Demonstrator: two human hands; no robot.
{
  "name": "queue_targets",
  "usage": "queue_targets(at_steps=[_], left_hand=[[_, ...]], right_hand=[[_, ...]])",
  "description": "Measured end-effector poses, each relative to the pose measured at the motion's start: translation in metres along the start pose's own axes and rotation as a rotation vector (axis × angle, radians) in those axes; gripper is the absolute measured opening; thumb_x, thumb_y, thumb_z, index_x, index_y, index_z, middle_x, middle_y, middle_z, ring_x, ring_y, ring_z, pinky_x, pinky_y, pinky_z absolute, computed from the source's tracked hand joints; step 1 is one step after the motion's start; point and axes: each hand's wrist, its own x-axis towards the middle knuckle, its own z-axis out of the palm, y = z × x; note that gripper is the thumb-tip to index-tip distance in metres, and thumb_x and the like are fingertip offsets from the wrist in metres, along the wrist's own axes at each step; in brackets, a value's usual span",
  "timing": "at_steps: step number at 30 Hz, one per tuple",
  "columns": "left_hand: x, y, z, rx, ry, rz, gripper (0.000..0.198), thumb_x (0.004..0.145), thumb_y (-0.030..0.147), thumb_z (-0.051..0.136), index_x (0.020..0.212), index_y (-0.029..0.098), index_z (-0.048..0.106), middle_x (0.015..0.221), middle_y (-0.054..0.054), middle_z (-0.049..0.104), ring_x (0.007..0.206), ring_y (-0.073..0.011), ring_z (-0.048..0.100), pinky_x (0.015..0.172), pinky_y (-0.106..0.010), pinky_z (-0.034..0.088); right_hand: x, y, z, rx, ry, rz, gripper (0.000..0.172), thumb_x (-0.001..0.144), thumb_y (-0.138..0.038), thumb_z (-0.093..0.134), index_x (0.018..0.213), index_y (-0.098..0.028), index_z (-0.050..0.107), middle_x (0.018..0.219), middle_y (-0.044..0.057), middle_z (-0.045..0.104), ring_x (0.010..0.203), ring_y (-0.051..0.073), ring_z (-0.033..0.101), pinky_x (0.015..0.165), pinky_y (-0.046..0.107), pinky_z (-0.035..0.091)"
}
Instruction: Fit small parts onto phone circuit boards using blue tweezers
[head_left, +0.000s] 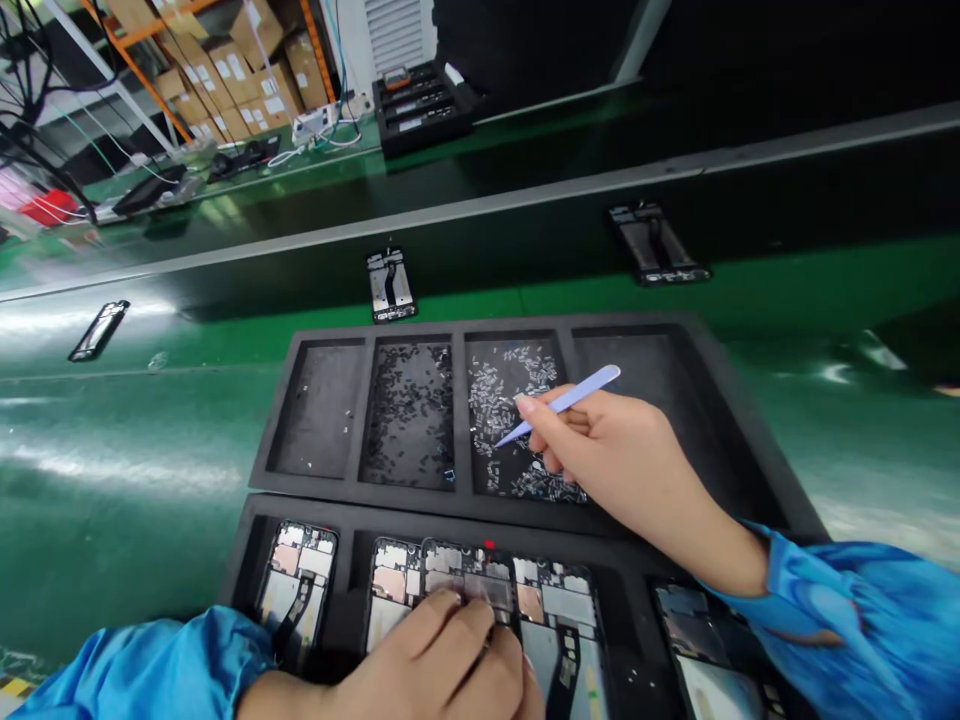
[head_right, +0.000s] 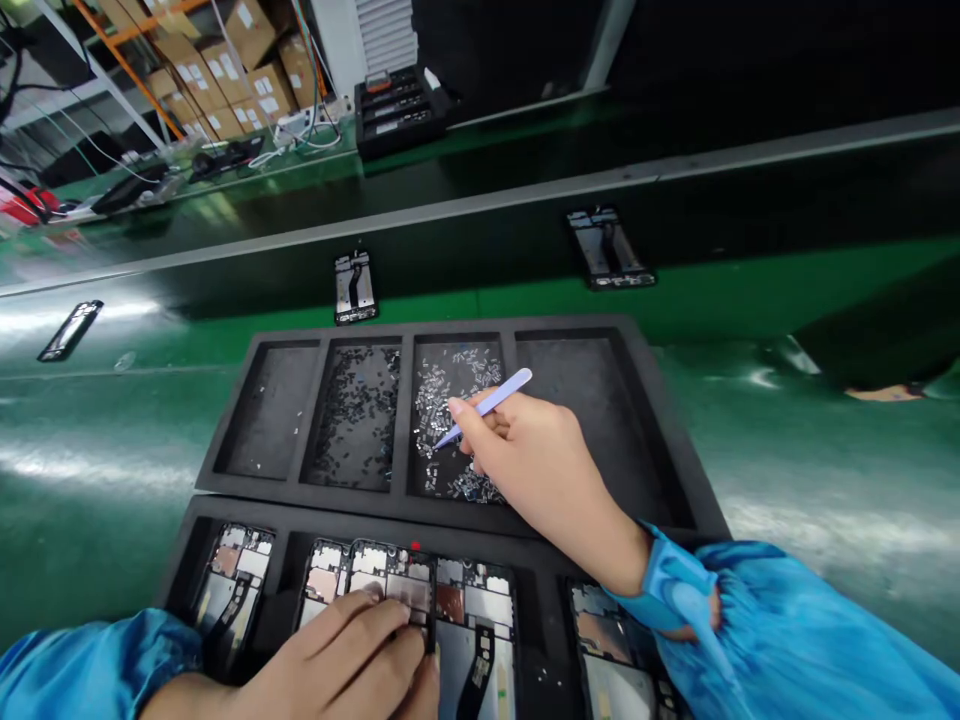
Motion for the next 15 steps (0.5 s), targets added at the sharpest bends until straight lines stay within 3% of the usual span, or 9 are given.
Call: queue_targets(at_steps=[6,8,11,15], left_hand=[[-0.005,0.002,-0.003,0.058,0.014,0.041,0.019,0.098,0.024,0.058,0.108,0.017,0.073,0.104,-0.002,0.075,0.099,-0.0199,0.070,0.082,-0.029,0.061],[-0.005,0.003,-0.004,0.089,0.041,0.057,0.021,0.097,0.026,0.058,0.107,0.016,0.073,0.103,-0.002,0.075,0.098,-0.0205,0.071,0.083,-0.029,0.061],[-0.006,0.006,-0.005,0.107,0.053,0.040,0.026,0.098,0.029,0.054,0.108,0.015,0.074,0.105,-0.002,0.076,0.099,-0.0215,0.073,0.087,-0.032,0.061],[-0.005,0.012,-0.009,0.104,0.036,-0.043,0.034,0.098,0.036,0.053,0.112,0.012,0.073,0.112,-0.008,0.076,0.104,-0.0294,0.074,0.095,-0.041,0.059]], right_hand=[[0.005,-0.003,0.004,0.023,-0.007,0.109,0.036,0.086,-0.050,0.064,0.066,-0.019,0.063,0.050,0.002,0.063,0.039,0.014,0.056,0.041,0.025,0.045],[0.003,-0.005,0.002,0.073,0.012,0.107,0.029,0.084,-0.046,0.067,0.085,-0.017,0.068,0.052,0.000,0.062,0.040,0.014,0.056,0.040,0.024,0.045],[-0.008,-0.018,-0.003,0.173,0.095,0.054,0.041,0.081,-0.043,0.073,0.112,-0.017,0.063,0.053,-0.004,0.061,0.040,0.013,0.054,0.037,0.022,0.042],[-0.034,-0.051,-0.004,0.158,0.027,-0.006,0.029,0.080,-0.045,0.077,0.075,-0.021,0.062,0.049,-0.002,0.060,0.033,0.011,0.051,0.032,0.020,0.038]])
